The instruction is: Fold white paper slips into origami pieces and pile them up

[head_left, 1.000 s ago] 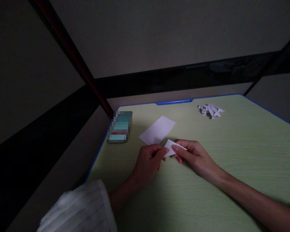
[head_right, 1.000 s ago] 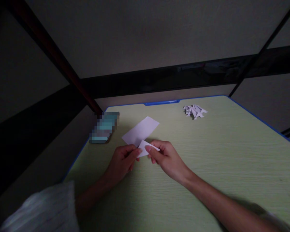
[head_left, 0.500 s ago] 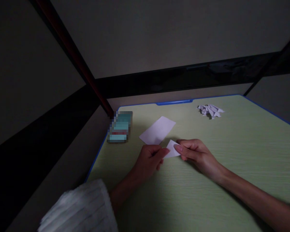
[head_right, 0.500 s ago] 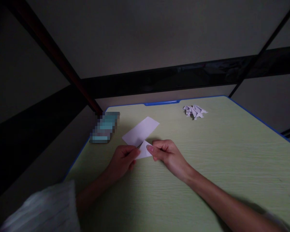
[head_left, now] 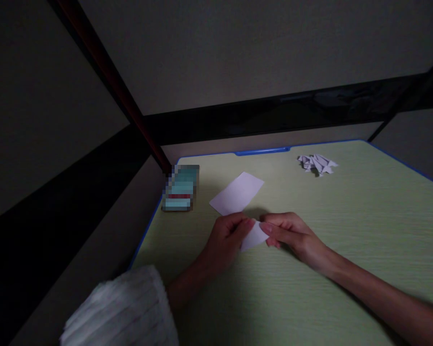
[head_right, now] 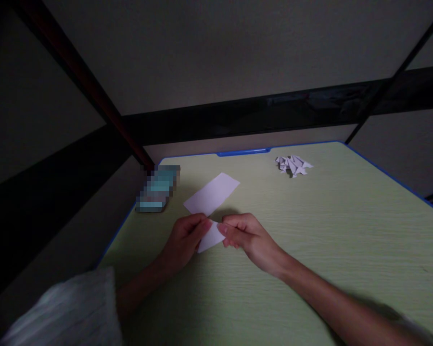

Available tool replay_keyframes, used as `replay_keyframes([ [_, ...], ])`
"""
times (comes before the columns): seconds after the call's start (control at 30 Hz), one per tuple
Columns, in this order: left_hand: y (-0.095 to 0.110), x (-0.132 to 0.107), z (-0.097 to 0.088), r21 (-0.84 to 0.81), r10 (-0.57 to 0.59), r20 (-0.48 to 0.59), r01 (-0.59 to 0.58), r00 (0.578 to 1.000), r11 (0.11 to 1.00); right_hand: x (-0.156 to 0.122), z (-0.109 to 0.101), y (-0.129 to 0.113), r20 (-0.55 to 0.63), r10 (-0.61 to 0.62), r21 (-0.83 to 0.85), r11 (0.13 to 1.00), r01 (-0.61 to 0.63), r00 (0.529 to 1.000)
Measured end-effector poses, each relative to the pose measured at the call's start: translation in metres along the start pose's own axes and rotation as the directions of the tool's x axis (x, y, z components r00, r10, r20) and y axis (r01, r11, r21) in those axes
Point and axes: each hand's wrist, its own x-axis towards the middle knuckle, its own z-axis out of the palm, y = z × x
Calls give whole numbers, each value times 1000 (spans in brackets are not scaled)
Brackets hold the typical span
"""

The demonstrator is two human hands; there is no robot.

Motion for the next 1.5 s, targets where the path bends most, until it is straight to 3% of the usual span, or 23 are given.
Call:
replay_keyframes([
  [0.17, 4, 2, -5, 79, -7, 87, 0, 996, 997, 0, -2, 2, -154, -48, -13, 999, 46, 987],
  [0.3, 9, 1, -8, 231, 81, 27, -85, 996, 969, -1, -3, 1, -160, -35, -7, 999, 34, 986],
  [0.43, 9, 1, -9, 250, 79, -1, -77, 997, 965, -1, -3, 2, -173, -39, 34, 998, 45, 984],
  [0.57, 4, 2, -8, 180, 35, -2, -34, 999, 983, -2, -2, 2, -189, -64, 70, 994, 79, 980],
  [0.7, -1, 2, -6, -17, -7, 2, 7, 1000, 1000, -2, -2, 0, -180, -68, 127, 988, 92, 981],
  [0.83, -2, 4, -4, -241, -51, -108, 23, 993, 970, 0, -3, -2, -217, -22, 169, 984, 60, 976],
  [1.03, 4, 5, -4, -312, -80, -155, 28, 985, 950, 2, -3, 0, -132, -6, 181, 983, 30, 991],
  [1.1, 5, 5, -4, -311, -35, -141, -11, 989, 950, 3, -2, 1, -86, 3, 188, 982, 13, 996],
  [1.27, 4, 2, -5, -127, 244, -82, -253, 966, 959, 2, -1, 4, 14, 46, 217, 975, -48, 999],
  [1.37, 5, 1, -7, -18, 291, -82, -294, 953, 956, 2, 0, 4, 55, 79, 219, 972, -89, 995],
  [1.5, 7, 1, -8, -62, 264, -110, -272, 958, 960, 3, 0, 2, -99, 56, 194, 980, -36, 993],
])
